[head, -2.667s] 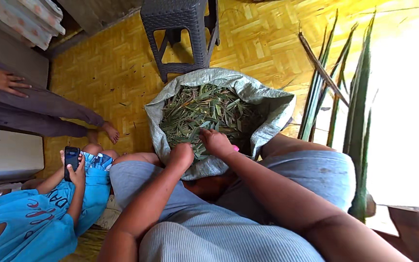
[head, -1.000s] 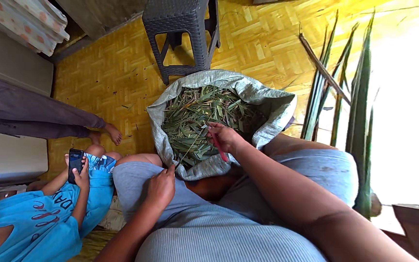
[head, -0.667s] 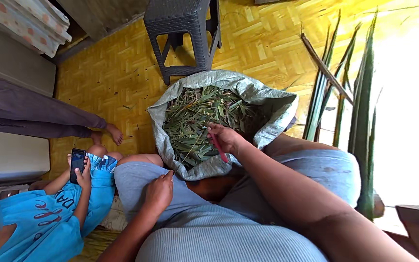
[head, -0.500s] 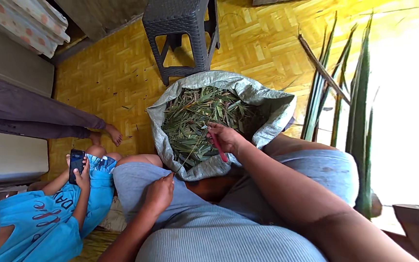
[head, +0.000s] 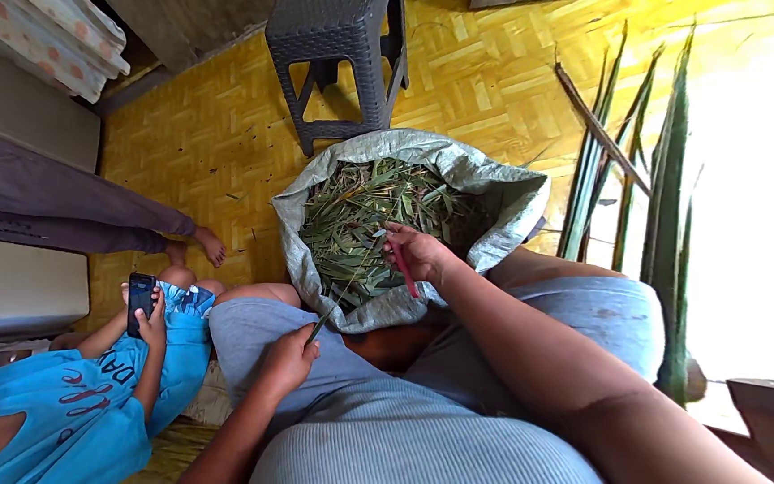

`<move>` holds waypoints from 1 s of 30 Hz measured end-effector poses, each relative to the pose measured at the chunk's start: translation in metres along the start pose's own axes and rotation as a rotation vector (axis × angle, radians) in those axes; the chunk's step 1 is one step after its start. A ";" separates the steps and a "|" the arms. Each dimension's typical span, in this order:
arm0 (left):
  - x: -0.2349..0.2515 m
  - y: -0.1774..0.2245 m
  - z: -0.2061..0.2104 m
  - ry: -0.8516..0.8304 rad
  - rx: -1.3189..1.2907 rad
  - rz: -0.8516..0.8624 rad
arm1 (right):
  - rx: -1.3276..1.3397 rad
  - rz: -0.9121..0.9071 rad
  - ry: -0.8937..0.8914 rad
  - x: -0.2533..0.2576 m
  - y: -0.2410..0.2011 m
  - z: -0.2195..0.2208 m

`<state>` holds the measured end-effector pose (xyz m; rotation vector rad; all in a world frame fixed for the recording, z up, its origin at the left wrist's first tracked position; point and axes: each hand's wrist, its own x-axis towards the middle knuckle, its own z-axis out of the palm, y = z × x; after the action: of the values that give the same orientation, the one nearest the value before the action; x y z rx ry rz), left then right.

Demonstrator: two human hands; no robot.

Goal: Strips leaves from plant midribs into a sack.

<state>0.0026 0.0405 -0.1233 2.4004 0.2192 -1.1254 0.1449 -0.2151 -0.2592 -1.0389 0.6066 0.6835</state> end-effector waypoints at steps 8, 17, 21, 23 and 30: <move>-0.015 -0.016 -0.004 -0.038 -0.024 0.011 | 0.054 -0.017 0.068 0.001 -0.004 -0.003; -0.036 -0.041 -0.019 -0.029 -0.135 -0.006 | 0.192 -0.122 0.214 0.007 -0.016 -0.018; -0.032 -0.035 -0.026 0.009 -0.214 -0.084 | 0.286 -0.179 0.341 0.009 -0.019 -0.024; -0.020 -0.025 -0.024 0.021 -0.189 -0.091 | 0.225 -0.180 0.314 0.008 -0.016 -0.019; 0.050 0.029 -0.021 0.063 -0.079 -0.033 | -0.308 -0.175 -0.059 -0.010 0.008 0.008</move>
<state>0.0590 0.0225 -0.1402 2.3727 0.3192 -1.0367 0.1337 -0.2074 -0.2531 -1.3360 0.3594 0.6632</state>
